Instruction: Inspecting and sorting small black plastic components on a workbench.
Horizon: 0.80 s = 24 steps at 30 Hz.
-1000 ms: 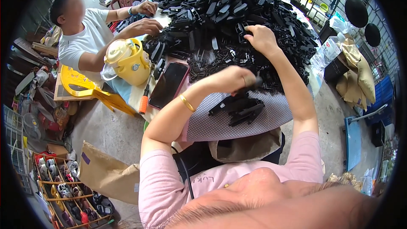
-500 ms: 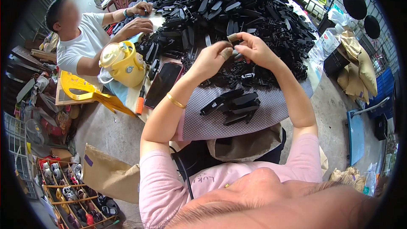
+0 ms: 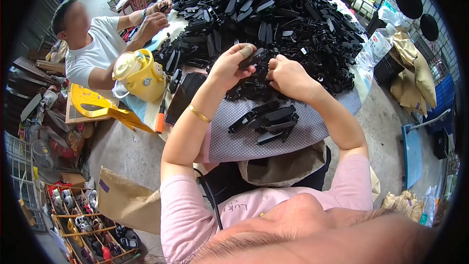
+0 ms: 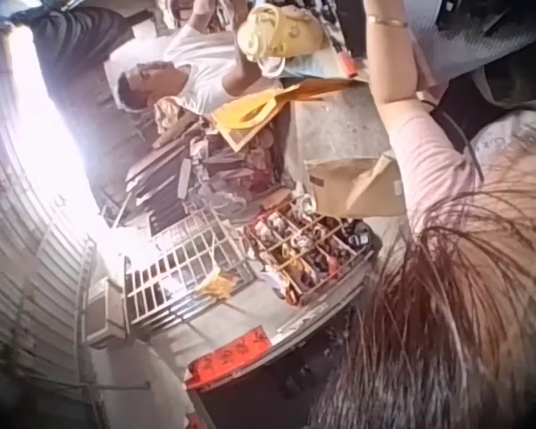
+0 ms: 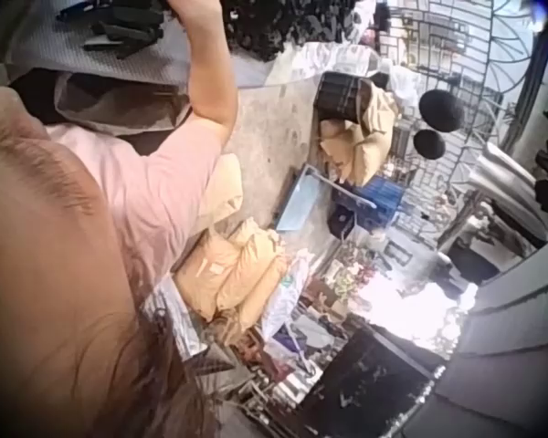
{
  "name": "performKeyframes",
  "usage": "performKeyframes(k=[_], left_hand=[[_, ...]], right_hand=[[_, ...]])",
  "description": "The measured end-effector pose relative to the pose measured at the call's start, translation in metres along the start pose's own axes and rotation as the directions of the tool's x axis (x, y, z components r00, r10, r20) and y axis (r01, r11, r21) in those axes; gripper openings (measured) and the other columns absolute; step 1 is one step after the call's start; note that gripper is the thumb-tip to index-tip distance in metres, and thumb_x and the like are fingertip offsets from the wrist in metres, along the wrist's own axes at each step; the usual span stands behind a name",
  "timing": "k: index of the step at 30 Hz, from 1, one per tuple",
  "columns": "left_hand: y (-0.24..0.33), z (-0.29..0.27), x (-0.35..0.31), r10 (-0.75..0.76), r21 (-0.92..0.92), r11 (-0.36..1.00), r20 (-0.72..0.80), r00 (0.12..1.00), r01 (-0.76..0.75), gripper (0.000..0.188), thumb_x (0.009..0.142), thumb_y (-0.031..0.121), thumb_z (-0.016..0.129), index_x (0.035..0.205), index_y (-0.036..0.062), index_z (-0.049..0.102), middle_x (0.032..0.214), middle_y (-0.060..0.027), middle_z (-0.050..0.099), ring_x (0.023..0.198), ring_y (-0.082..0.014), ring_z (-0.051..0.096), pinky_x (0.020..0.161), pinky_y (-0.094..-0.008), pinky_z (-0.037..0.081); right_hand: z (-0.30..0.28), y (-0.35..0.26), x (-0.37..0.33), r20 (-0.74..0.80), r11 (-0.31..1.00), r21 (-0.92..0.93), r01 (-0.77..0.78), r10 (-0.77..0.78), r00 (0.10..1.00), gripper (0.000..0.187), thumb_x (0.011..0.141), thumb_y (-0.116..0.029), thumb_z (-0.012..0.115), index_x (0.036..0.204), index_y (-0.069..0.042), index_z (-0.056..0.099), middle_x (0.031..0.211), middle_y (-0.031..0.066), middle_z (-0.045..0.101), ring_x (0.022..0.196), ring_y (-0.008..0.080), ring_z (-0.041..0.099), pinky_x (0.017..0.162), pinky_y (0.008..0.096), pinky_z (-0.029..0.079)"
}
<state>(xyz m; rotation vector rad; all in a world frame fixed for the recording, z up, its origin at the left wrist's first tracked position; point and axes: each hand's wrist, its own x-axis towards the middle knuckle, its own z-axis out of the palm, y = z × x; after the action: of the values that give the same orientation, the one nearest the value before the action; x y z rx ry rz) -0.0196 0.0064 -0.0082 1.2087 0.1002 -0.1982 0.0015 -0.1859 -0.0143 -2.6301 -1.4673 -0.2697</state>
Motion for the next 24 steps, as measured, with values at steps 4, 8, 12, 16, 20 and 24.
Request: performKeyframes(k=[4,8,12,16,20,24], left_hand=[[0.004,0.005,-0.002,0.05,-0.179,0.983,0.114,0.992,-0.029,0.028,0.09,0.018,0.056,0.109,-0.0017,0.054,0.092,-0.0109,0.062,0.076,-0.02,0.064,0.064,-0.026,0.054],[0.0,0.006,-0.002,0.228,-0.071,0.973,0.13,0.965,-0.22,0.033,0.088,0.014,0.06,0.113,-0.0062,0.053,0.103,-0.0159,0.061,0.097,-0.0227,0.062,0.078,-0.0272,0.054],[0.0,0.009,-0.005,0.248,0.033,0.967,0.111,0.962,-0.253,0.033,0.086,0.012,0.062,0.113,-0.0059,0.054,0.1,-0.0132,0.062,0.09,-0.0207,0.064,0.074,-0.0261,0.054],[0.003,0.013,-0.01,0.286,0.482,0.821,0.119,0.951,-0.307,0.037,0.085,0.017,0.064,0.116,-0.0014,0.056,0.09,-0.0063,0.063,0.072,-0.0121,0.062,0.064,-0.0215,0.052],[-0.001,0.006,-0.004,0.46,0.637,0.605,0.209,0.863,-0.477,0.036,0.085,0.023,0.065,0.114,0.0027,0.059,0.085,-0.0024,0.061,0.068,-0.0075,0.059,0.06,-0.0199,0.049],[-0.008,0.0,0.009,0.597,0.511,0.627,0.171,0.784,-0.589,0.034,0.085,0.023,0.065,0.107,-0.0019,0.06,0.078,-0.0033,0.059,0.066,-0.005,0.056,0.052,-0.0185,0.045]], right_hand=[[0.009,0.009,-0.002,-0.115,1.0,0.0,0.018,-0.018,0.993,0.017,0.072,-0.016,0.068,0.084,-0.005,0.063,0.087,0.0077,0.059,0.088,0.0248,0.057,0.074,0.0337,0.049],[-0.002,0.028,0.0,-0.258,0.916,0.396,-0.06,0.174,0.95,0.02,0.074,-0.013,0.067,0.086,-0.001,0.056,0.077,0.0145,0.062,0.067,0.0289,0.061,0.064,0.0356,0.049],[-0.008,0.039,-0.001,-0.202,0.504,0.864,-0.002,0.351,0.914,0.017,0.082,-0.009,0.065,0.096,0.0,0.059,0.077,0.0037,0.063,0.07,0.0083,0.059,0.064,0.0229,0.048],[-0.012,0.028,0.0,-0.17,0.35,0.936,0.031,0.374,0.912,0.025,0.081,-0.008,0.067,0.104,0.0,0.061,0.081,0.0029,0.064,0.073,0.0076,0.06,0.067,0.0209,0.049],[-0.009,0.026,-0.001,-0.193,0.395,0.917,0.043,0.347,0.918,0.019,0.082,-0.004,0.065,0.1,0.002,0.063,0.089,0.0025,0.064,0.08,0.007,0.06,0.069,0.0204,0.05],[-0.006,0.02,0.0,-0.317,0.452,0.883,0.127,0.372,0.873,0.021,0.08,-0.002,0.065,0.101,0.002,0.062,0.087,0.0022,0.063,0.075,0.0063,0.058,0.067,0.0195,0.049]])
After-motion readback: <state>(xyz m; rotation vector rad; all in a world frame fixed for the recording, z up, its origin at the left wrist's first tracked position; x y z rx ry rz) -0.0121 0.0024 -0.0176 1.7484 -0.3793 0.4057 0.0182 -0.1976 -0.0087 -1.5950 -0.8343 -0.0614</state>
